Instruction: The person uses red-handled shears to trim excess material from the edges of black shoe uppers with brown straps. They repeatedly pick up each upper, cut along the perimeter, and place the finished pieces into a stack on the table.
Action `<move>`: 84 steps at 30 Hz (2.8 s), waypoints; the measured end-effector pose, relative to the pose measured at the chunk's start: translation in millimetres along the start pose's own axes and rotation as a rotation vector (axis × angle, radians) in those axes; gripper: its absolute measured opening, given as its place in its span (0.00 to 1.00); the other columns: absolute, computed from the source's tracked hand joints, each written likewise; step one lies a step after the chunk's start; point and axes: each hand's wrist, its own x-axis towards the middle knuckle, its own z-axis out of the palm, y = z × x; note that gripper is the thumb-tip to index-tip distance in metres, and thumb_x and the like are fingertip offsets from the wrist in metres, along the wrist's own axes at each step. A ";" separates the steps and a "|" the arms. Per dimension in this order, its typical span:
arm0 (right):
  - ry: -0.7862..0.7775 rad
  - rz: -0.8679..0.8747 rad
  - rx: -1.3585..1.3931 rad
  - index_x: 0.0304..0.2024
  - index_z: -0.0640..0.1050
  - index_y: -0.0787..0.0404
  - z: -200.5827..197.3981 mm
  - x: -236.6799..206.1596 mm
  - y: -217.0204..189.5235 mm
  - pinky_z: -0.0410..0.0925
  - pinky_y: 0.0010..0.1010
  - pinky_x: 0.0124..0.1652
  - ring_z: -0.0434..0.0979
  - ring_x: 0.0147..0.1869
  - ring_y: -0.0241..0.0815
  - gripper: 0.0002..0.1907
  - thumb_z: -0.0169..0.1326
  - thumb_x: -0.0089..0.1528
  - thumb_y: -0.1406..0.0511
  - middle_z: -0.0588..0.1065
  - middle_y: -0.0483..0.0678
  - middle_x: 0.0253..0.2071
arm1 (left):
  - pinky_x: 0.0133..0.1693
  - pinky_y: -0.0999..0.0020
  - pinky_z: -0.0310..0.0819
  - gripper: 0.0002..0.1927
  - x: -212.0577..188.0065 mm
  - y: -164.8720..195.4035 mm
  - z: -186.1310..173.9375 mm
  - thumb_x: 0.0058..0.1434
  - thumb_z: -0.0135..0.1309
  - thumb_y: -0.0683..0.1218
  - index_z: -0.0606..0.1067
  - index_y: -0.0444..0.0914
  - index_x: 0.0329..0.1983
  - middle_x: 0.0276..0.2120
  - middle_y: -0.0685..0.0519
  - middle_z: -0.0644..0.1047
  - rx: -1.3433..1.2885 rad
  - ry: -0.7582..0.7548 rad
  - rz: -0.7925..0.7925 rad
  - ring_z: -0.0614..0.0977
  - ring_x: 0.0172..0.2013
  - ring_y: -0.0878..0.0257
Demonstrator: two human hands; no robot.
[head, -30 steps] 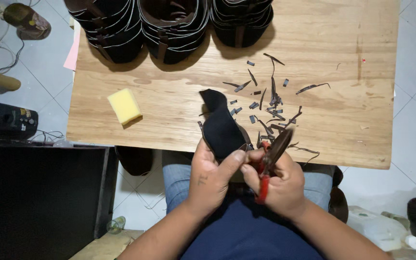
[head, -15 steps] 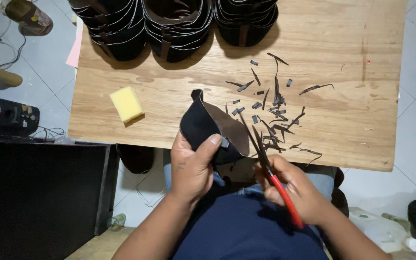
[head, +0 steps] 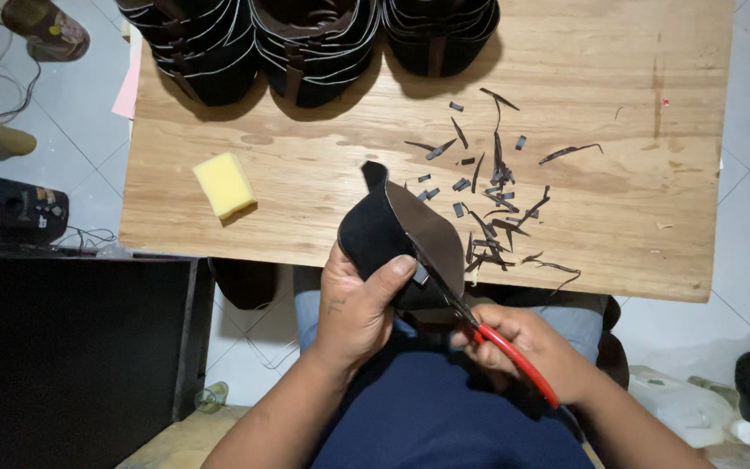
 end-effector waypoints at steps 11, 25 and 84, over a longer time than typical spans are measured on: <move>0.097 0.032 0.179 0.43 0.78 0.68 12.0 -5.1 17.9 0.64 0.25 0.17 0.67 0.16 0.33 0.28 0.58 0.60 0.48 0.69 0.43 0.19 | 0.55 0.61 0.77 0.23 -0.3 -5.4 0.0 0.65 0.56 0.32 0.70 0.36 0.63 0.52 0.49 0.78 -0.073 0.019 -0.031 0.81 0.51 0.61; 0.191 0.051 0.126 0.44 0.78 0.64 18.6 -3.1 25.3 0.63 0.23 0.18 0.67 0.16 0.31 0.21 0.59 0.60 0.53 0.70 0.42 0.19 | 0.56 0.62 0.76 0.29 -5.0 -18.8 -2.9 0.64 0.56 0.33 0.64 0.42 0.67 0.54 0.51 0.75 -0.085 0.044 -0.065 0.79 0.52 0.62; 0.637 -0.186 0.004 0.53 0.72 0.64 18.2 -2.1 -25.9 0.75 0.24 0.37 0.82 0.35 0.32 0.26 0.63 0.53 0.72 0.80 0.48 0.34 | 0.65 0.60 0.71 0.21 -19.7 8.9 10.3 0.68 0.61 0.43 0.75 0.31 0.62 0.59 0.45 0.77 0.587 -0.319 -0.025 0.78 0.60 0.58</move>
